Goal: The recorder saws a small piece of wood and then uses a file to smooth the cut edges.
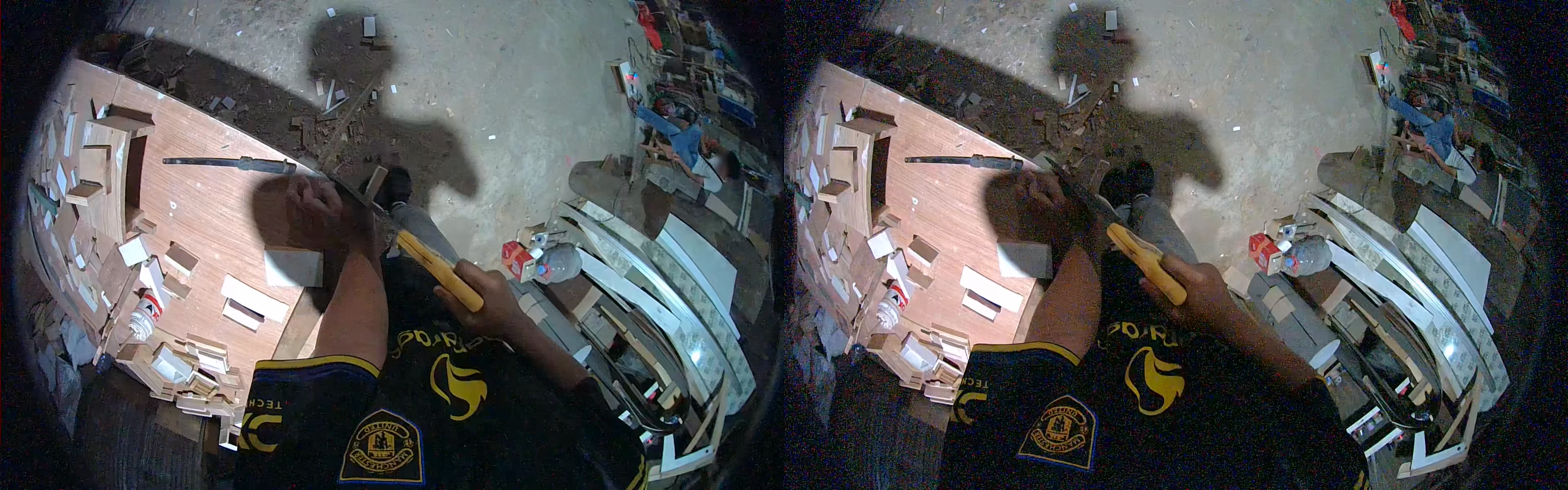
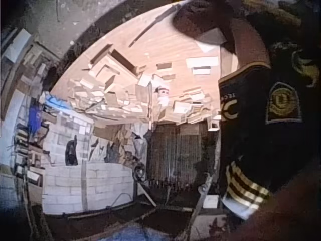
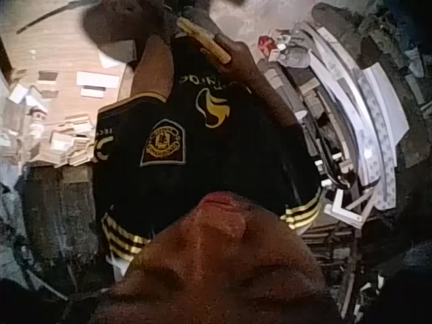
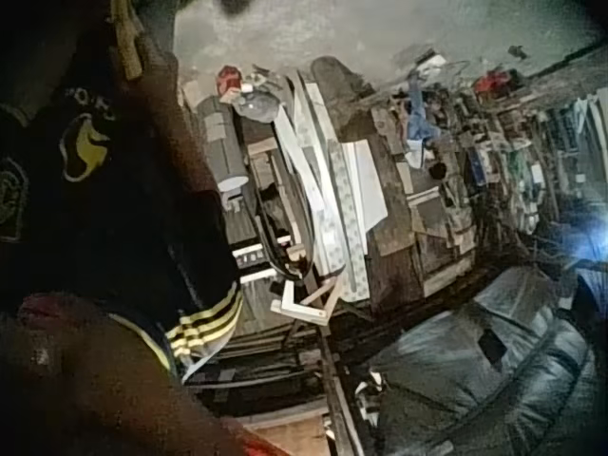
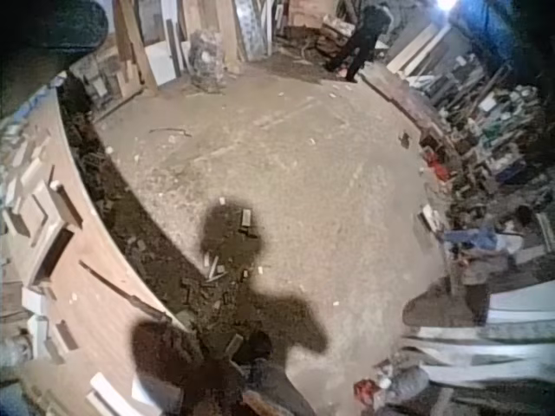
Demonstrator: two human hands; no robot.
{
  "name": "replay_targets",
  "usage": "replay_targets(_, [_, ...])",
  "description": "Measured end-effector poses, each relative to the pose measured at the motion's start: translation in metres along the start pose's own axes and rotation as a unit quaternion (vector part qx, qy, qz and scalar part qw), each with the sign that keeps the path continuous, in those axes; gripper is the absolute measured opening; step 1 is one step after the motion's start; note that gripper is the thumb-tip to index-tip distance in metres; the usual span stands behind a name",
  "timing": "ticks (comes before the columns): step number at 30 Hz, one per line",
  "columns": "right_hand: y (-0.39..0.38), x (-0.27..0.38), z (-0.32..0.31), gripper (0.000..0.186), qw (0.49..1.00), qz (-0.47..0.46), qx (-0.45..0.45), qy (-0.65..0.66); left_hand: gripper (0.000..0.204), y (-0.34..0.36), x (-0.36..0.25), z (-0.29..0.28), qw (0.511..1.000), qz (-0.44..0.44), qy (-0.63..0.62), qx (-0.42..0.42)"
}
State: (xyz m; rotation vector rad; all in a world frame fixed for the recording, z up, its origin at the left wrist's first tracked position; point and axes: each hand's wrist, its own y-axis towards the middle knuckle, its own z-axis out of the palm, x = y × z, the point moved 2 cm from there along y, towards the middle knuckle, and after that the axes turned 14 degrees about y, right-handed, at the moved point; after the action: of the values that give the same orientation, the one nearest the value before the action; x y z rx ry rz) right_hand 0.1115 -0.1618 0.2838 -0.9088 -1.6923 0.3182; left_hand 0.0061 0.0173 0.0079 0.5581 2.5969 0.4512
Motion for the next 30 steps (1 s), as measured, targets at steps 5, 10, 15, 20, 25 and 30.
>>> replay_targets(5, [0.022,-0.003,0.002,0.021,0.981,-0.081,-0.088,0.156,0.035,0.040,-0.020,-0.019,0.997,0.064,-0.023,-0.019])
replay_targets(10, [-0.015,-0.059,0.016,0.021,0.957,-0.176,-0.164,0.160,0.022,0.024,-0.036,-0.022,0.987,0.110,0.117,-0.023])
replay_targets(15, [0.010,-0.066,0.013,0.022,0.738,-0.049,-0.280,0.612,0.014,0.007,-0.032,0.009,0.993,-0.042,-0.076,-0.086])
replay_targets(20, [0.118,-0.064,-0.012,0.036,0.954,-0.128,-0.270,0.022,0.007,0.009,-0.049,-0.017,0.997,-0.023,0.066,0.044])
replay_targets(25, [0.196,-0.103,0.017,0.052,0.985,-0.045,-0.168,-0.017,0.008,0.014,-0.049,-0.021,0.995,-0.042,0.069,0.064])
replay_targets(30, [0.221,-0.134,0.039,0.051,0.983,-0.080,-0.128,0.103,0.007,0.011,-0.044,-0.026,0.994,-0.033,0.065,0.076])
